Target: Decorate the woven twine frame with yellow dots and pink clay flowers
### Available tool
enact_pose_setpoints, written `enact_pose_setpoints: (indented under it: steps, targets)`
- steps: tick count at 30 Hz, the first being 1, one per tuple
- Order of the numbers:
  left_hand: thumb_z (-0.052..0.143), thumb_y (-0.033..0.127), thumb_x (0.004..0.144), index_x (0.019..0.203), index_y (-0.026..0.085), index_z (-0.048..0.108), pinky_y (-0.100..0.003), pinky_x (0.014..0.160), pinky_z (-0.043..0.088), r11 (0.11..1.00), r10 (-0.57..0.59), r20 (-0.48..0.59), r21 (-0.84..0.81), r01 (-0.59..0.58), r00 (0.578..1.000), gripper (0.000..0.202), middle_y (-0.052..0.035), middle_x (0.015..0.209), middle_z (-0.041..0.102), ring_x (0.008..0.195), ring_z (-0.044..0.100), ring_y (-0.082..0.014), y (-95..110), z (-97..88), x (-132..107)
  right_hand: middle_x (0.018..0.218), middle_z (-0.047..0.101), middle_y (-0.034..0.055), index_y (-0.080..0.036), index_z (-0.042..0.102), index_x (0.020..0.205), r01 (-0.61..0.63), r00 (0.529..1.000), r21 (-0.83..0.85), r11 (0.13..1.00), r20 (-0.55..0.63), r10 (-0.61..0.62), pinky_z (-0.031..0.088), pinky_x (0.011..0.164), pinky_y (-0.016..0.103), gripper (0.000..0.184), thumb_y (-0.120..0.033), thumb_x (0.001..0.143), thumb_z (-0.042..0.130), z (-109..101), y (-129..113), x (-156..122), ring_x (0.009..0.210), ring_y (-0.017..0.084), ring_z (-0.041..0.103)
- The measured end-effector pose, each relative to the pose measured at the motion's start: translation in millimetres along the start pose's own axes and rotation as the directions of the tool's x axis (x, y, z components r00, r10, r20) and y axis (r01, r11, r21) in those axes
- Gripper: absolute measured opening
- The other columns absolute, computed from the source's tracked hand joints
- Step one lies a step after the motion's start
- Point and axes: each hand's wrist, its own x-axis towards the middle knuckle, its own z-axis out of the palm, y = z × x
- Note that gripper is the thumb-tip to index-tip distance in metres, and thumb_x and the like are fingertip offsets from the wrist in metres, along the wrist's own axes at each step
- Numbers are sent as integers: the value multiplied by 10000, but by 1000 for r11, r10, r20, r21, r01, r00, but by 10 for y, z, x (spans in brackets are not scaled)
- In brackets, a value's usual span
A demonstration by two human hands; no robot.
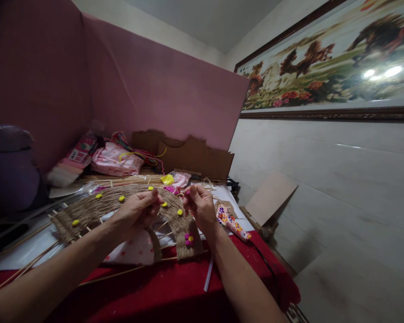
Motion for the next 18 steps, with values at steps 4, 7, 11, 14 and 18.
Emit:
enact_pose_setpoints:
  steps: [4,7,11,14,18]
  targets:
    - [784,329,588,840,110,644,-140,354,328,1000,-19,36,8,19,999,362,-10,602,619,426,530,-67,-8,2,-1,699,645,-8,-178,634,801,54,998,-42,998,-21,-55,500,488,193,208,-261,657,759,2,12,13,578,97,581]
    - [820,226,526,785,123,627,-140,377,337,999,26,36,34,-27,999,339,13,576,606,435,523,-61,-26,6,9,529,569,-39,-176,614,737,11,1000,-30,999,18,-11,416,355,173,211,-376,740,681,-14,13,6,397,69,478]
    - [723,409,660,648,132,570,-134,294,184,997,48,18,62,-49,999,316,61,439,481,296,338,-12,-35,1,9,523,572,-26,-178,615,734,-28,998,30,999,63,26,387,320,171,255,-425,794,606,-13,-13,-9,389,81,488]
    - [696,453,674,783,127,621,-144,299,236,998,17,25,64,-19,1000,352,22,524,570,329,424,-41,-17,9,-6,697,655,4,-180,650,823,-8,999,28,1000,37,7,488,461,193,186,-299,702,725,11,-26,-2,563,103,591]
    - [800,302,560,840,120,635,-152,377,335,997,13,15,80,-15,1000,373,-3,598,626,429,528,-70,-23,18,-5,617,622,-29,-178,655,727,28,999,3,1000,34,-28,461,439,182,189,-243,613,791,20,-19,11,478,73,535]
